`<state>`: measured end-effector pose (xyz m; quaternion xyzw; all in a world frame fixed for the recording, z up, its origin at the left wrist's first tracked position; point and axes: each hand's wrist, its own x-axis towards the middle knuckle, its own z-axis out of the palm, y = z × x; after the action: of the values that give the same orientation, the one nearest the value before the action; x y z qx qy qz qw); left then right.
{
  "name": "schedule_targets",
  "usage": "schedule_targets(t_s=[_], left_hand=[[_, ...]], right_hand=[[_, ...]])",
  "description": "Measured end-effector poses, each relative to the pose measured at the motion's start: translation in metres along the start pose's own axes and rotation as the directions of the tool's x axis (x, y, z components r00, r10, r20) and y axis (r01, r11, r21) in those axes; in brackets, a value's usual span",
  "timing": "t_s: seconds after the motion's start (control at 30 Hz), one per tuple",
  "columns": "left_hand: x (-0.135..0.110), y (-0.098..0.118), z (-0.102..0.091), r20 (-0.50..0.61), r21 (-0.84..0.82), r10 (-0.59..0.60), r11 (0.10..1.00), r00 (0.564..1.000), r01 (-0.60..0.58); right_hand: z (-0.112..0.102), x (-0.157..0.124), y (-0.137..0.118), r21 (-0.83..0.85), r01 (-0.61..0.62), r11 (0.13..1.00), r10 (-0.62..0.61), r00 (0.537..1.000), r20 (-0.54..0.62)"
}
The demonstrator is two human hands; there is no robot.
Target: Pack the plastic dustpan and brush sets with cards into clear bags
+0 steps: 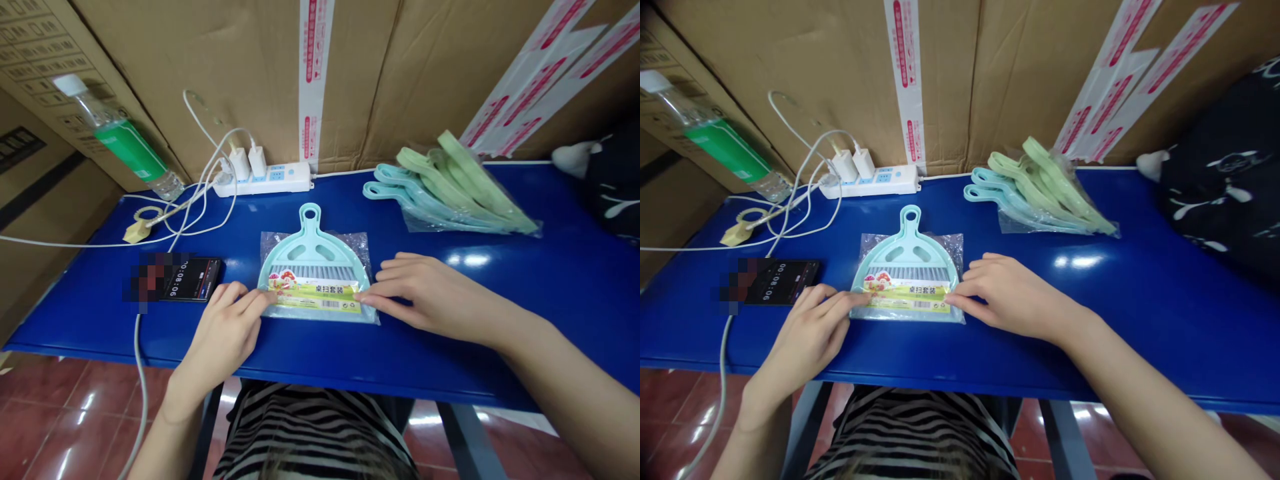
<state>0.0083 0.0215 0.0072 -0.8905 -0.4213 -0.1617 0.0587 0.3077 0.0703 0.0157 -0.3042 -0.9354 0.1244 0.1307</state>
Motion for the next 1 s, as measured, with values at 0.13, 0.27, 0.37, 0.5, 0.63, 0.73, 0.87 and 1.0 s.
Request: schedule_targets(t_s=[0.13,0.27,0.37,0.5,0.63,0.73,0.87,1.0], left_hand=[[-0.001,-0.002,0.0,-0.008,-0.008,-0.03,1.0,1.0,0.03],[-0.002,-0.003,0.001,-0.011,-0.014,-0.048,0.999,0.999,0.048],[-0.003,-0.003,0.003,-0.036,-0.019,-0.043,0.999,0.998,0.042],[-0.005,-0.003,0.007,-0.087,-0.008,-0.015,1.0,0.996,0.015],[-0.009,-0.004,0.009,-0.074,-0.029,-0.005,1.0,0.997,0.003],[-0.01,-0.004,0.009,-0.066,-0.021,0.008,1.0,0.998,-0.009],[-0.009,-0.004,0.008,-0.064,-0.026,0.018,0.999,0.998,-0.02],[-0.008,-0.002,0.007,-0.066,-0.026,0.028,0.999,0.997,-0.03]], right_hand=[[0.0,0.0,0.001,-0.026,-0.01,1.0,0.009,1.0,-0.009],[0.002,0.001,0.0,-0.05,-0.025,0.998,0.025,1.0,-0.004],[0.004,0.002,0.001,-0.037,-0.032,0.999,0.032,0.999,-0.003],[0.004,0.002,0.001,-0.001,-0.007,1.0,0.007,1.0,-0.013],[0.002,0.002,0.0,0.045,0.014,0.999,-0.013,1.0,-0.01],[0.001,0.003,-0.001,0.089,0.021,0.996,-0.02,1.0,-0.008],[0.001,0.004,-0.003,0.115,-0.006,0.993,0.009,1.0,-0.029],[0.004,0.005,-0.005,0.116,-0.001,0.993,0.009,0.998,-0.067]])
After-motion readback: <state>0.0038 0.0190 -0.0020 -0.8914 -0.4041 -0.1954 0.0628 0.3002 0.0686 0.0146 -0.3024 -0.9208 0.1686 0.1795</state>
